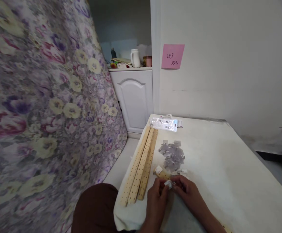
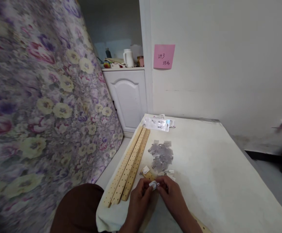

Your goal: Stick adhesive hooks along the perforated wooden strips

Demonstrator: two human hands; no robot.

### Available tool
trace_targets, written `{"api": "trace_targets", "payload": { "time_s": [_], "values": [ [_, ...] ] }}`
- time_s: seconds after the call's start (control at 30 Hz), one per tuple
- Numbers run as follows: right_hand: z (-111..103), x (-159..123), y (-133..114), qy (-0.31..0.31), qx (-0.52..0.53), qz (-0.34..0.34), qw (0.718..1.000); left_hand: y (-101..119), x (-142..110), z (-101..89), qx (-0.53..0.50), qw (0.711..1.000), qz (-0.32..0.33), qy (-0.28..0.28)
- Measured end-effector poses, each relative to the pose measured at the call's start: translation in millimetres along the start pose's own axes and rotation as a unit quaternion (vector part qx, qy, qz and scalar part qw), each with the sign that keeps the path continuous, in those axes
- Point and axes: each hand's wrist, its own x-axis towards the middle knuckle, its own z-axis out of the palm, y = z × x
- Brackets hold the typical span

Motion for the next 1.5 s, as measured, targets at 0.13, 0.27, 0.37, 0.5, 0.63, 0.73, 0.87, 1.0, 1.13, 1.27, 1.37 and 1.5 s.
{"api": "trace_targets", "payload": {
  "time_s": [0.13, 0.27, 0.37, 0.5, 0.63, 0.73, 0.87, 1.0, 1.13, 1.27, 1.37, 1.5],
  "values": [
    [0.5, 1.4, 2.6, 0.019, -0.002, -0.018, 1.0, -1.3, -1.2, 3.5, 0.023, 1.0, 0.007, 0.003],
    [2.3, 2.5, 1.0, 0.036, 0.0, -0.005, 0.999, -2.0, -0.5, 5.0, 0.039, 0.999, 0.008, 0.014],
    [3.1, 1.7, -0.5, 0.042, 0.004, -0.006, 0.999, -2.7, -0.1, 5.0, 0.037, 0.999, 0.007, 0.012],
    [1.9, -3.0, -3.5, 0.033, 0.001, -0.054, 0.998, -4.0, -0.9, 3.6, 0.029, 0.999, 0.019, 0.015],
    [-0.2, -8.1, -8.2, 0.017, 0.023, -0.07, 0.997, -4.0, -2.1, 1.4, -0.005, 0.999, 0.049, 0.001],
    [-0.4, -8.9, -8.8, 0.034, 0.022, -0.055, 0.998, -2.9, -2.3, -0.4, -0.022, 0.997, 0.074, -0.011],
    [2.2, -6.9, -4.9, 0.038, 0.023, -0.015, 0.999, -3.1, -1.4, -2.5, -0.032, 0.99, 0.133, -0.034],
    [6.5, -5.7, -1.6, 0.023, 0.035, 0.022, 0.999, -5.4, -0.9, -3.1, -0.037, 0.988, 0.142, -0.051],
    [9.9, -6.2, 0.4, 0.013, 0.052, 0.027, 0.998, -8.0, -2.0, -2.1, -0.037, 0.994, 0.098, -0.043],
    [9.3, -4.9, 4.6, 0.007, 0.084, 0.051, 0.995, -10.0, -2.8, -0.2, -0.046, 0.996, 0.069, 0.01],
    [5.6, -1.5, 8.3, 0.026, 0.073, 0.064, 0.995, -11.3, -2.4, 1.5, -0.031, 0.996, 0.07, 0.048],
    [2.5, 4.7, 9.7, 0.062, -0.024, 0.046, 0.997, -11.9, -1.7, 3.4, 0.015, 0.994, 0.089, 0.062]
  ]
}}
